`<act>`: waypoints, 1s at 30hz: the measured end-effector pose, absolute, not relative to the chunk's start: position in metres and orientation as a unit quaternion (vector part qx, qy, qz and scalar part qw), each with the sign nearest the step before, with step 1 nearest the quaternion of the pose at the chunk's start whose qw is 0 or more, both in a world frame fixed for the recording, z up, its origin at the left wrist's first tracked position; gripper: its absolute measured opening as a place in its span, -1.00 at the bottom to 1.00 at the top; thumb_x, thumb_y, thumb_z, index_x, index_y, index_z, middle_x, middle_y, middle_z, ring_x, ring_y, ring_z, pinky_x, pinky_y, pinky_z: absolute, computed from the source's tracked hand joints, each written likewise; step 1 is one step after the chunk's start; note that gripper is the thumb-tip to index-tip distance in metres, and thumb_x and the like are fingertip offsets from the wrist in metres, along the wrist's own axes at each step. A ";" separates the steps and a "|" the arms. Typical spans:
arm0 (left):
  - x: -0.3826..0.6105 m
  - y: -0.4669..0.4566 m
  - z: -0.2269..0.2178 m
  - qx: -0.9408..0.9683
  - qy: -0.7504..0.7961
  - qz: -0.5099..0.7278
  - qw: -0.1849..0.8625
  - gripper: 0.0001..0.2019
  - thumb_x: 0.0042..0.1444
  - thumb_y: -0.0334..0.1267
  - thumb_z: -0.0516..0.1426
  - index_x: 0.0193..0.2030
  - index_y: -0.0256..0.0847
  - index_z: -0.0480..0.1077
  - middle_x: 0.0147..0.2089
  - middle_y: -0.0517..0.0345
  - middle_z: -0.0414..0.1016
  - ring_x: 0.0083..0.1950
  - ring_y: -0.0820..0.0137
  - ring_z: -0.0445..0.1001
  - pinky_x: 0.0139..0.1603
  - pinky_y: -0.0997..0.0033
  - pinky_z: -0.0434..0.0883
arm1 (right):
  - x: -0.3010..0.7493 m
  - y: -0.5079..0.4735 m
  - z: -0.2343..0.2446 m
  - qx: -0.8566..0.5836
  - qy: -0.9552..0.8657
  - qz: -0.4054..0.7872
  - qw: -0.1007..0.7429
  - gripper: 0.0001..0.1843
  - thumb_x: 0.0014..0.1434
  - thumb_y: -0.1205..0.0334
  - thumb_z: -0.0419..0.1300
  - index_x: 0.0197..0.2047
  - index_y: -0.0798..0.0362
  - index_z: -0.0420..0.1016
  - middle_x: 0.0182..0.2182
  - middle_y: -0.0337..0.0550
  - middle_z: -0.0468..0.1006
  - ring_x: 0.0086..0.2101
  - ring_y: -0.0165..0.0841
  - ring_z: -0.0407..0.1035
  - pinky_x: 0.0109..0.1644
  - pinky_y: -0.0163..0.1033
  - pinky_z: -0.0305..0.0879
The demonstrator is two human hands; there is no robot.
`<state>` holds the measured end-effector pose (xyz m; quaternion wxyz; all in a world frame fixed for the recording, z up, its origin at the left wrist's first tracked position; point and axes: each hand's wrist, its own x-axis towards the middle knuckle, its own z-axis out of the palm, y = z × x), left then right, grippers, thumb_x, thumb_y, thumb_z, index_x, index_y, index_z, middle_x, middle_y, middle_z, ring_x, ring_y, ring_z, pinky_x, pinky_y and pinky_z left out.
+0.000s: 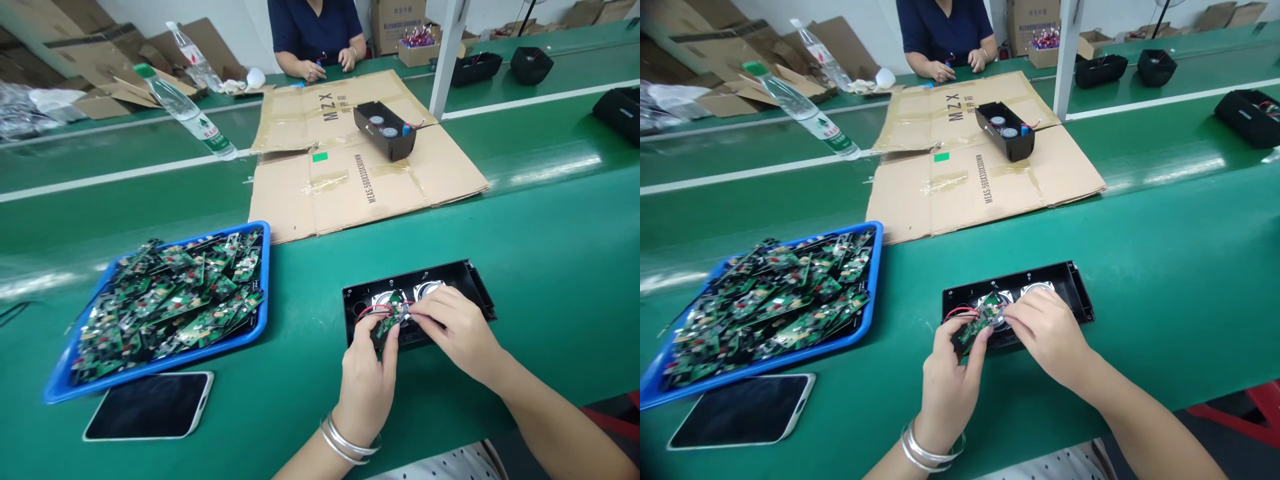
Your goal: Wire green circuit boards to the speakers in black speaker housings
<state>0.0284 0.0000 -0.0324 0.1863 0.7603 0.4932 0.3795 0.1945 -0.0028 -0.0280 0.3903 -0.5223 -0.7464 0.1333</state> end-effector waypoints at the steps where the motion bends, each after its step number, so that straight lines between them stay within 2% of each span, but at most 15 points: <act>1: 0.028 0.000 -0.032 0.762 0.491 0.378 0.188 -0.82 0.22 -0.33 0.06 -0.04 -0.21 0.24 -0.20 0.03 0.54 -0.23 0.33 0.59 -0.28 0.42 0.55 | 0.193 -0.003 -0.029 -0.525 -0.749 0.118 0.387 -0.84 0.26 0.36 0.08 -0.30 0.08 0.48 -0.40 -0.16 0.52 -0.36 -0.37 0.34 -0.25 -0.21 0.26; 7: 0.026 0.000 -0.033 0.767 0.484 0.374 0.193 -0.82 0.21 -0.35 0.05 -0.04 -0.21 0.26 -0.19 0.03 0.55 -0.22 0.33 0.59 -0.26 0.42 0.55 | 0.190 -0.002 -0.032 -0.523 -0.758 0.067 0.384 -0.82 0.24 0.41 0.10 -0.37 0.10 0.48 -0.43 -0.15 0.51 -0.38 -0.39 0.32 -0.29 -0.22 0.21; 13: 0.027 0.001 -0.031 0.778 0.469 0.374 0.186 -0.85 0.21 -0.37 0.05 -0.08 -0.22 0.28 -0.23 0.06 0.56 -0.26 0.35 0.60 -0.30 0.47 0.54 | 0.189 -0.003 -0.033 -0.505 -0.780 0.016 0.368 -0.84 0.21 0.48 0.10 -0.34 0.16 0.47 -0.45 -0.11 0.49 -0.40 -0.38 0.27 -0.34 -0.23 0.17; 21: 0.027 0.003 -0.027 0.788 0.444 0.371 0.210 -0.82 0.18 -0.44 0.07 -0.07 -0.21 0.30 -0.19 0.07 0.57 -0.19 0.36 0.58 -0.17 0.45 0.54 | 0.190 -0.003 -0.033 -0.494 -0.802 -0.045 0.332 -0.84 0.23 0.48 0.07 -0.30 0.17 0.46 -0.47 -0.13 0.47 -0.43 -0.38 0.21 -0.37 -0.23 0.12; 25: 0.030 0.003 -0.021 0.767 0.444 0.363 0.287 -0.80 0.19 -0.45 0.04 -0.06 -0.18 0.32 -0.17 0.09 0.55 -0.18 0.36 0.58 -0.14 0.40 0.55 | 0.190 -0.003 -0.035 -0.494 -0.800 -0.059 0.335 -0.84 0.23 0.47 0.07 -0.31 0.17 0.46 -0.50 -0.15 0.43 -0.44 -0.38 0.20 -0.37 -0.23 0.10; 30: 0.036 0.004 -0.014 0.644 0.471 0.334 0.502 -0.79 0.26 -0.36 -0.06 -0.02 -0.18 0.30 -0.05 0.08 0.49 -0.11 0.39 0.56 -0.13 0.43 0.57 | 0.189 -0.003 -0.039 -0.488 -0.801 -0.071 0.340 -0.77 0.23 0.48 0.03 -0.42 0.13 0.41 -0.53 -0.17 0.36 -0.45 -0.38 0.16 -0.36 -0.24 0.06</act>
